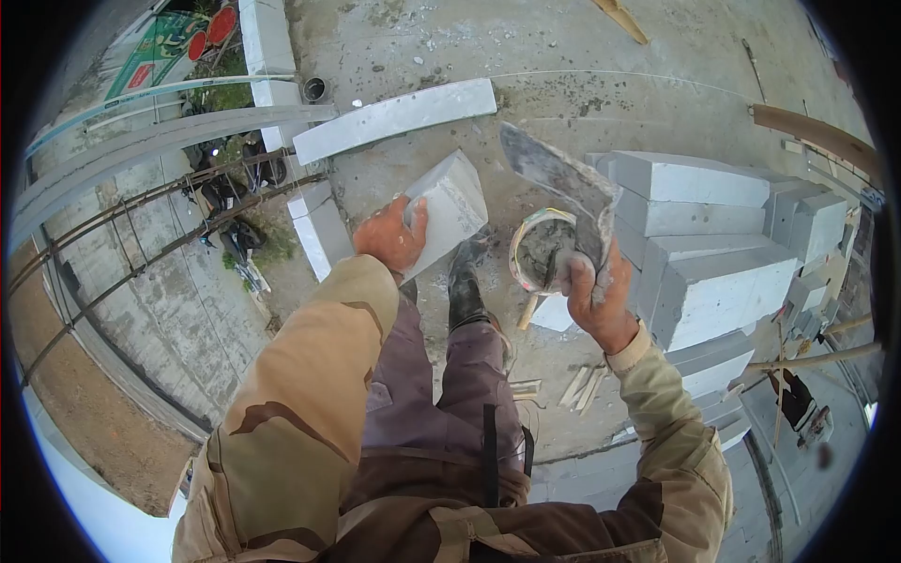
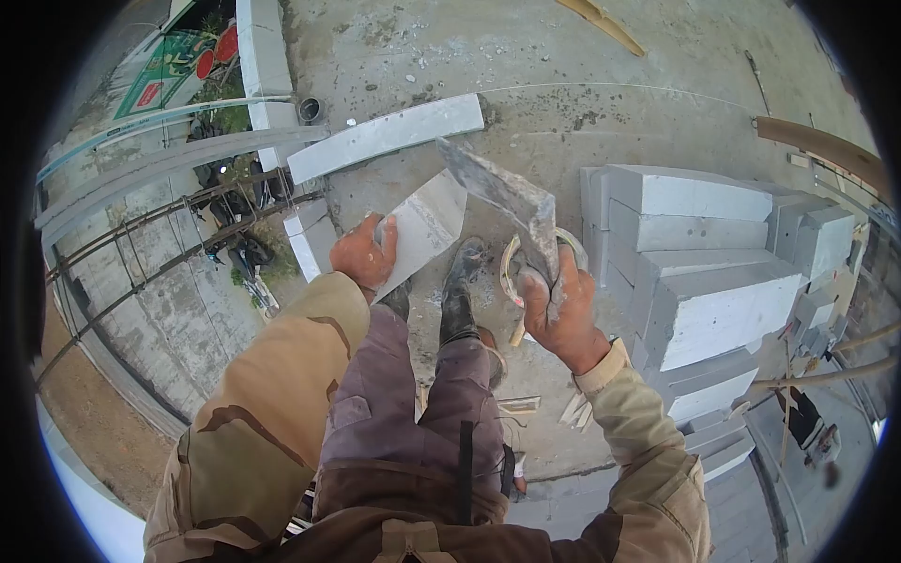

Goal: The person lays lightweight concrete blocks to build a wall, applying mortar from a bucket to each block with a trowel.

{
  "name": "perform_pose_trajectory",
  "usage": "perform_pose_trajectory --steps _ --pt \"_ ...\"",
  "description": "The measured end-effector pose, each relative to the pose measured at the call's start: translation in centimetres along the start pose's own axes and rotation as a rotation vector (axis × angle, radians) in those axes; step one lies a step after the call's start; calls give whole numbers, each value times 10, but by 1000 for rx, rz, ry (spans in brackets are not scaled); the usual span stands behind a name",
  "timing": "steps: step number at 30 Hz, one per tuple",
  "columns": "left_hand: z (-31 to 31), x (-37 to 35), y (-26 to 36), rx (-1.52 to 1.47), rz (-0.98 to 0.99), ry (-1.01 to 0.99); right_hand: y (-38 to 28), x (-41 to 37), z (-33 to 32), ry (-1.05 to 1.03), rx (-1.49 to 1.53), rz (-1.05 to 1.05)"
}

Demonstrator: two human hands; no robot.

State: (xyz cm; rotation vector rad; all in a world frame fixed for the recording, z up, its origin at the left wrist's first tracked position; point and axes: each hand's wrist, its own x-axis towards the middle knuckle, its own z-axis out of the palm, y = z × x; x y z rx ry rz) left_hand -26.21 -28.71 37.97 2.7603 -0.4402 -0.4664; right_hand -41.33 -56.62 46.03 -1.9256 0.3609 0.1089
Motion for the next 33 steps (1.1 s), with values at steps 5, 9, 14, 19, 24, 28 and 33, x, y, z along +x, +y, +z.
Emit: perform_pose_trajectory --steps 5,9,14,19,24,28,33 --pt "1 5 1 8 33 10 48 0 36 -161 -423 14" --pt "-4 7 3 21 -39 -79 2 16 -1 -92 -2 246" --pt "3 -2 3 63 19 26 35 14 32 -164 -259 57" --pt "2 2 9 68 -1 -28 14 22 8 -205 -125 157" --pt "2 1 7 100 -31 -52 33 11 42 -35 -168 14" --pt "6 0 3 66 22 3 22 37 18 -140 -228 51" --pt "-3 2 12 76 -64 -110 7 15 27 340 -55 -234"
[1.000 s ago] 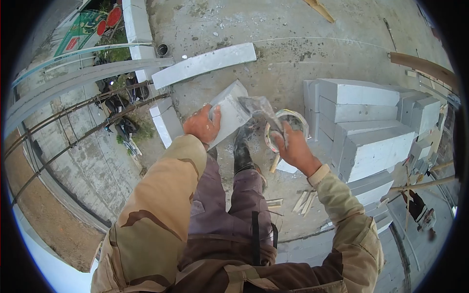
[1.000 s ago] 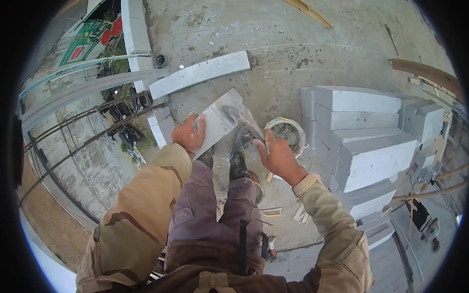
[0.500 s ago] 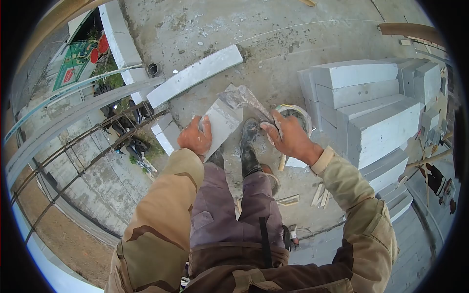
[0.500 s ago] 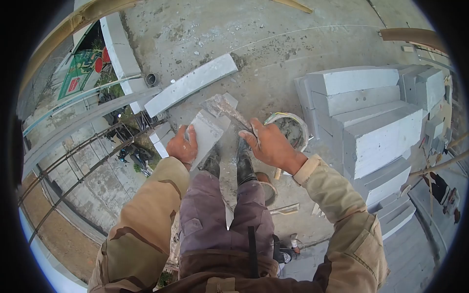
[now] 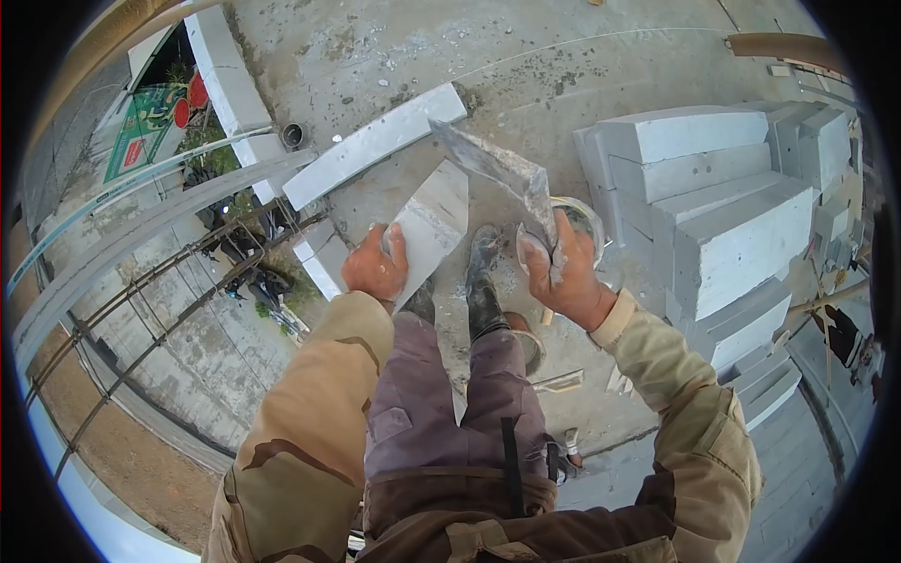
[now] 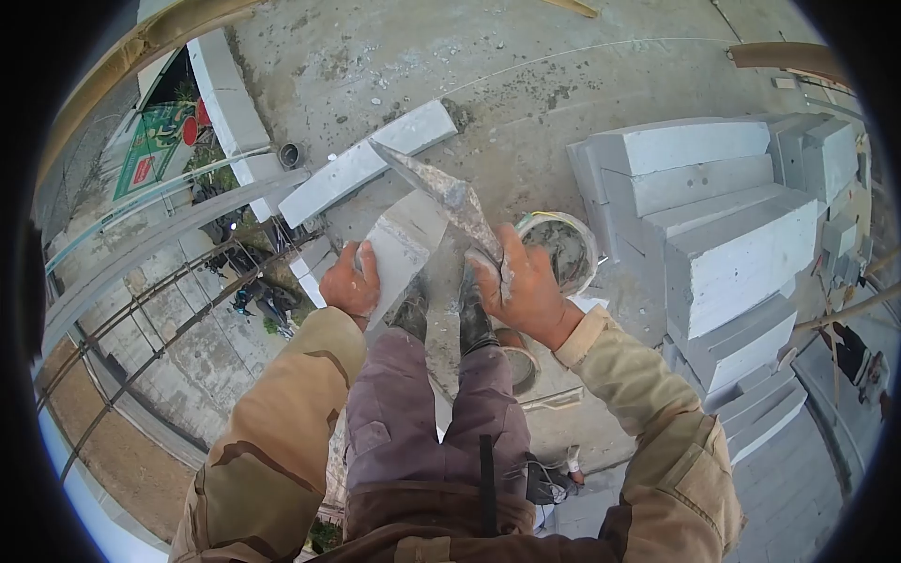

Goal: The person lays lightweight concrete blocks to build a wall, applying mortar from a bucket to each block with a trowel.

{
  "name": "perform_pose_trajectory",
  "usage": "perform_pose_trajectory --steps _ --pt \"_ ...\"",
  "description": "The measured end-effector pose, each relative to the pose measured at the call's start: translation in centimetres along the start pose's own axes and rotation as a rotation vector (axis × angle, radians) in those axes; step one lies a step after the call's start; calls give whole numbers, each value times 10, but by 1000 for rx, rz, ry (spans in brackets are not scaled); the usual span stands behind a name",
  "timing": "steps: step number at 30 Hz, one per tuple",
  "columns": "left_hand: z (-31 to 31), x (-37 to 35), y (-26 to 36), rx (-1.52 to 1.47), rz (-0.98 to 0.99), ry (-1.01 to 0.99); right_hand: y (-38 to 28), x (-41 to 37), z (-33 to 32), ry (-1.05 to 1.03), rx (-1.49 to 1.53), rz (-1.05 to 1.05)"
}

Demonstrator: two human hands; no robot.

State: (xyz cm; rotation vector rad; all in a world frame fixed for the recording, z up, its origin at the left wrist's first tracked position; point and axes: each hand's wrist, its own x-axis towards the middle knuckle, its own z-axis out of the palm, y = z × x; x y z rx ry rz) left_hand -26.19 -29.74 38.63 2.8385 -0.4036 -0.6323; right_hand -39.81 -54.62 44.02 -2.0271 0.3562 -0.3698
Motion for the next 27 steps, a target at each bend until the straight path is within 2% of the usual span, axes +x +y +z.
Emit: perform_pose_trajectory --steps 1,3,6,7,8,10,11,13,14,17,18,20,22,24,25,26,27 --pt "-1 -1 -3 -1 -3 5 12 -7 13 -2 1 -5" --pt "1 -3 -2 -4 22 26 33 -11 31 -612 -171 357" --pt "5 4 -5 -19 32 30 47 4 31 -454 -237 268" --pt "2 2 -4 -19 29 50 15 26 16 -440 -183 348" --pt "1 1 -3 -20 13 39 11 24 16 -458 -180 355" --pt "-2 3 -3 -29 10 -5 5 22 17 -138 -56 199" --pt "-4 2 -4 -31 8 1 16 17 28 -139 -57 193" --pt "-1 1 -3 -32 10 1 52 8 50 -635 -289 340" --pt "0 3 -3 -38 22 14 53 16 46 -621 -299 331" --pt "3 3 -8 -33 65 46 41 31 37 -386 -244 301" --pt "3 3 -8 -33 50 30 40 25 40 -405 -241 312" --pt "0 3 -8 -65 121 98 35 17 41 -187 -1 371" --pt "3 1 -9 -51 105 90 67 10 59 -236 -112 309" --pt "4 7 -8 -31 106 86 89 20 68 -597 -275 355" --pt "5 10 -9 -43 136 115 81 33 58 -575 -175 489" --pt "8 5 -14 -51 148 126 73 37 54 -586 -167 497" --pt "9 0 -15 -44 130 98 60 37 48 -418 -62 516"
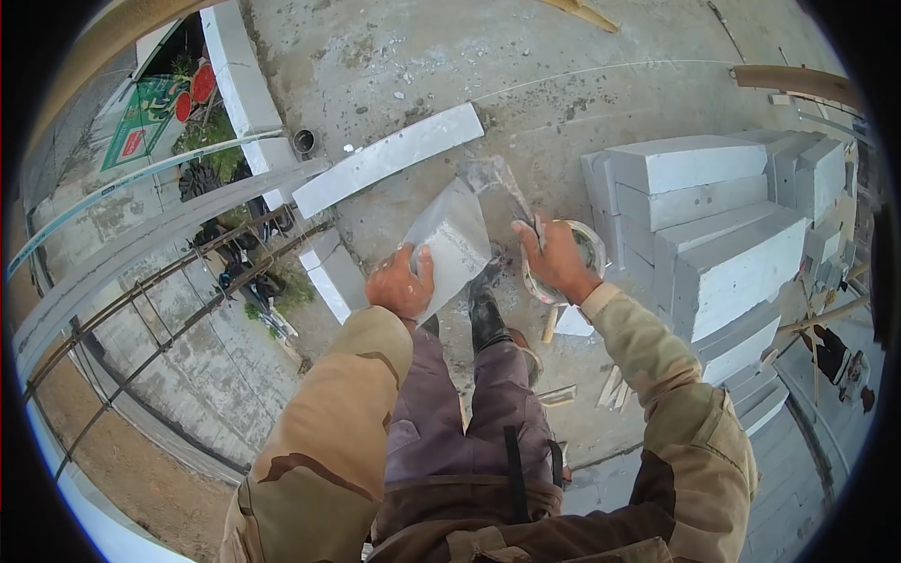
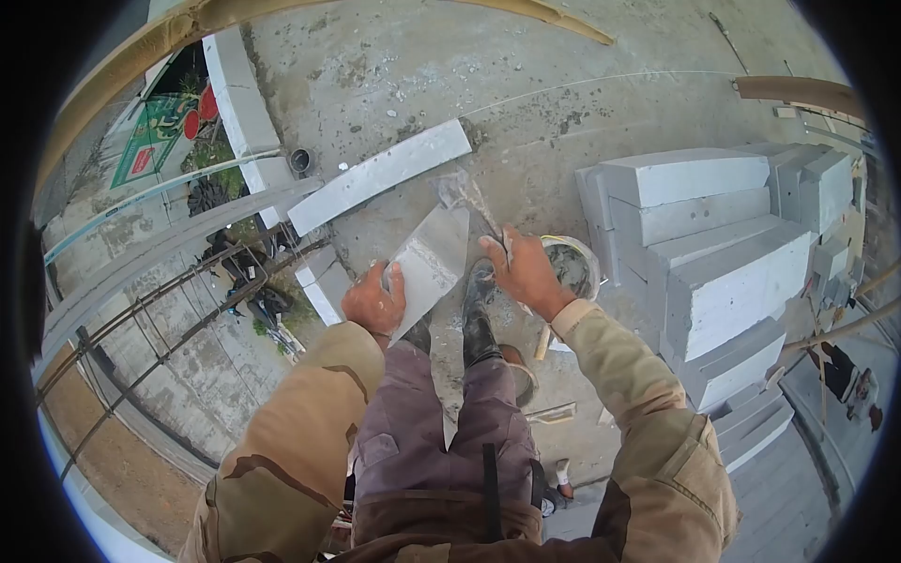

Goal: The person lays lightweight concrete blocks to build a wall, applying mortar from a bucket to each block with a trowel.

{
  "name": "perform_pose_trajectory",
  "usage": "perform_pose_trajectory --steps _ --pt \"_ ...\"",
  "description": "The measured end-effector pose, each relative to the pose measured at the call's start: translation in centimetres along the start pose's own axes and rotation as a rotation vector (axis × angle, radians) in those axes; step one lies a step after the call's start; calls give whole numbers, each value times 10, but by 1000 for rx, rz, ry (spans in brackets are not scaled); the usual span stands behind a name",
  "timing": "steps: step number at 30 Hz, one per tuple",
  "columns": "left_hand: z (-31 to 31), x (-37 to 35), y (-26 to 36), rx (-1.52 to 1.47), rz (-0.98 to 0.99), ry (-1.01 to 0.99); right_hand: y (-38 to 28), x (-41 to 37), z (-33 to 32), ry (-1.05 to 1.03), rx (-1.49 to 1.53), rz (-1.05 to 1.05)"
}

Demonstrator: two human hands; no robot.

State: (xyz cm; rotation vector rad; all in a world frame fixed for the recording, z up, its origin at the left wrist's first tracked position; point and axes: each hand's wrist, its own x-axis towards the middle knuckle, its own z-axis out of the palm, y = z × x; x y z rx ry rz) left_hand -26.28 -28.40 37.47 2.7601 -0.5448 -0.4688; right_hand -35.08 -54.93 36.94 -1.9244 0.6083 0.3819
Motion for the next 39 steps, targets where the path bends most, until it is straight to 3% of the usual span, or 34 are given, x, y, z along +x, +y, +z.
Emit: perform_pose_trajectory --steps 1,2,3,5,9,11,13,15,18,19,21,22,23,25,26,27,29,30,31,33,34,35,37,39 --pt "-4 0 4 3 -13 -11 -11 -13 -5 137 141 8" --pt "-5 5 7 -1 -11 2 -28 -20 -12 134 353 31" --pt "-4 4 6 -1 -3 -4 -18 -17 -2 142 355 38" --pt "-4 5 7 25 17 24 13 -5 16 -48 -22 -116" --pt "0 -1 3 20 39 5 9 -4 3 -11 -103 -139" --pt "-5 6 7 12 4 -29 -33 -23 -14 204 -58 -91" --pt "-5 2 5 18 -4 -45 -21 -32 -5 316 81 -181" --pt "-3 5 8 13 4 -32 8 -30 11 45 -3 -123" --pt "2 14 5 41 53 51 70 -14 35 -61 -176 -51" --pt "3 17 6 36 36 39 54 -11 23 -69 -175 -64" --pt "-1 -4 3 41 -17 -32 -7 -41 -20 87 6 18" --pt "-2 1 7 38 -30 -50 -21 -52 -25 128 281 53" --pt "-4 4 8 35 -40 -64 -10 -57 -17 123 280 58" --pt "-1 2 3 22 -27 -64 -10 -58 -12 338 129 -282" --pt "0 4 3 26 -3 -29 -12 -61 -15 172 7 -237" --pt "2 4 3 31 18 5 -5 -54 -14 183 -3 -249" --pt "3 4 1 25 30 18 21 -33 -3 -28 62 -98" --pt "7 4 0 27 19 20 6 -30 -17 -62 -35 -147" --pt "5 -8 -2 35 4 -12 -10 -46 -17 -85 -21 -122" --pt "3 3 3 44 6 12 -31 -55 -21 284 -97 -246" --pt "-1 -1 3 49 4 2 -27 -58 -20 176 126 -143" --pt "-3 1 6 61 1 -5 -12 -52 -9 179 125 -146" --pt "-2 3 9 66 8 -3 25 -41 18 -34 -36 -129" --pt "7 1 2 34 4 23 12 -32 7 5 -7 -125"
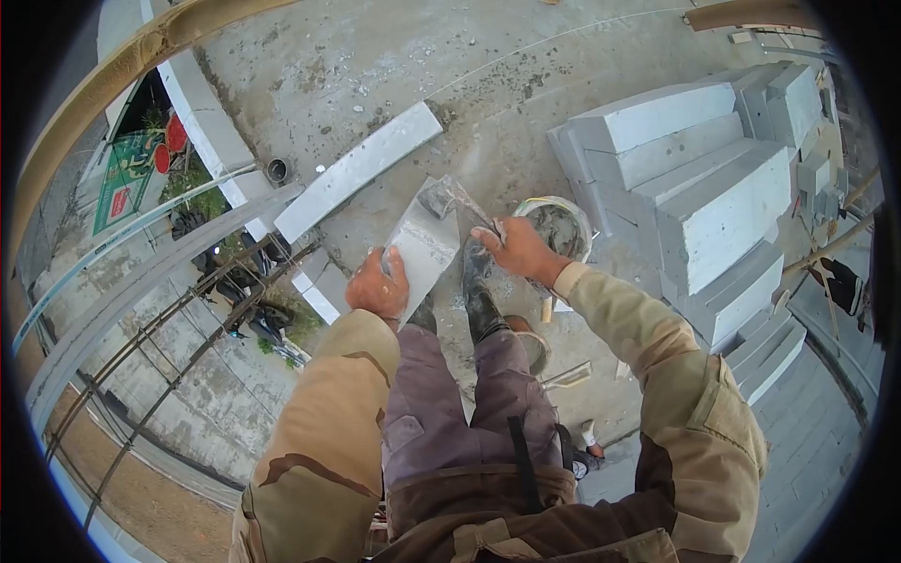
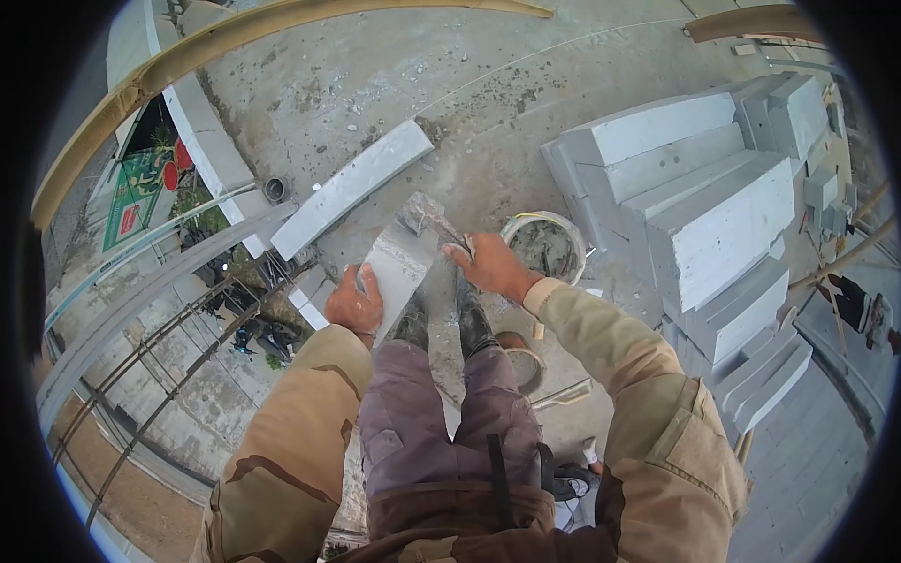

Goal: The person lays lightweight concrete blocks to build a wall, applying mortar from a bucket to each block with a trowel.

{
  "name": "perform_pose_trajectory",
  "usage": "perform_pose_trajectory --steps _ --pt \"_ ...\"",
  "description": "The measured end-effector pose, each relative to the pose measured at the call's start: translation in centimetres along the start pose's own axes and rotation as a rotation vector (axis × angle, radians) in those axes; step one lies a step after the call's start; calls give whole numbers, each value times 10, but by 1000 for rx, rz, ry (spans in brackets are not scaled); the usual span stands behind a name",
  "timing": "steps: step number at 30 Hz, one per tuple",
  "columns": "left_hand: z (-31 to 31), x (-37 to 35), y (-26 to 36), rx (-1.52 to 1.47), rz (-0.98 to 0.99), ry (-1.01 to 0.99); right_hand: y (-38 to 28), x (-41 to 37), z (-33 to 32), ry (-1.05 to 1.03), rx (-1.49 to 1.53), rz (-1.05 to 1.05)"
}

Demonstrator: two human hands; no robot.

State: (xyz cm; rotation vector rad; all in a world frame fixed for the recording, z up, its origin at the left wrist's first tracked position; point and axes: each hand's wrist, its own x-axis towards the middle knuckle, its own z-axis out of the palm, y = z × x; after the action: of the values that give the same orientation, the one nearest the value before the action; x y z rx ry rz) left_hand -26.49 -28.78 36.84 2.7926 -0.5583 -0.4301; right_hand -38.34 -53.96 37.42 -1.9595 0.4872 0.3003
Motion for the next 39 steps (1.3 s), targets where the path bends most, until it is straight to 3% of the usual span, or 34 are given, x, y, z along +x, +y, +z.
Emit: perform_pose_trajectory --steps 2,4,5,8,10,11,13,14,16,18,20,24,26,30,32,36,39 --pt "-1 -7 -3 17 26 -17 -19 0 -8 -2 40 25" --pt "-6 0 5 35 -36 -41 -41 0 -16 230 54 -28" --pt "-7 -3 4 42 -35 -50 -36 0 -10 228 63 -21" --pt "-7 -2 6 36 -39 -50 2 14 13 109 82 2" --pt "-2 1 3 34 -37 -61 26 36 25 -164 -226 172" --pt "1 0 -1 35 -37 -55 30 38 23 -149 -224 170" --pt "-3 7 7 40 -56 -70 12 25 10 35 37 155" --pt "-8 1 8 45 -78 -94 4 12 12 11 52 175" --pt "-6 1 6 17 -72 -119 -2 3 5 286 184 7" --pt "-9 2 7 43 -79 -122 2 1 6 316 168 -19" --pt "-10 2 6 36 -62 -105 -3 2 1 16 15 110" --pt "2 1 -4 22 -21 -78 -2 18 -4 -31 -125 78" --pt "-8 -1 5 29 -33 -95 -36 8 -15 183 -74 15" --pt "-9 1 8 37 -21 -77 -6 4 14 266 -125 -122" --pt "-7 -5 5 21 8 -65 52 23 39 -48 -335 -45" --pt "-6 1 5 57 -23 -76 24 12 25 28 -147 153" --pt "-10 -2 6 37 -1 -62 15 8 24 240 -68 36"
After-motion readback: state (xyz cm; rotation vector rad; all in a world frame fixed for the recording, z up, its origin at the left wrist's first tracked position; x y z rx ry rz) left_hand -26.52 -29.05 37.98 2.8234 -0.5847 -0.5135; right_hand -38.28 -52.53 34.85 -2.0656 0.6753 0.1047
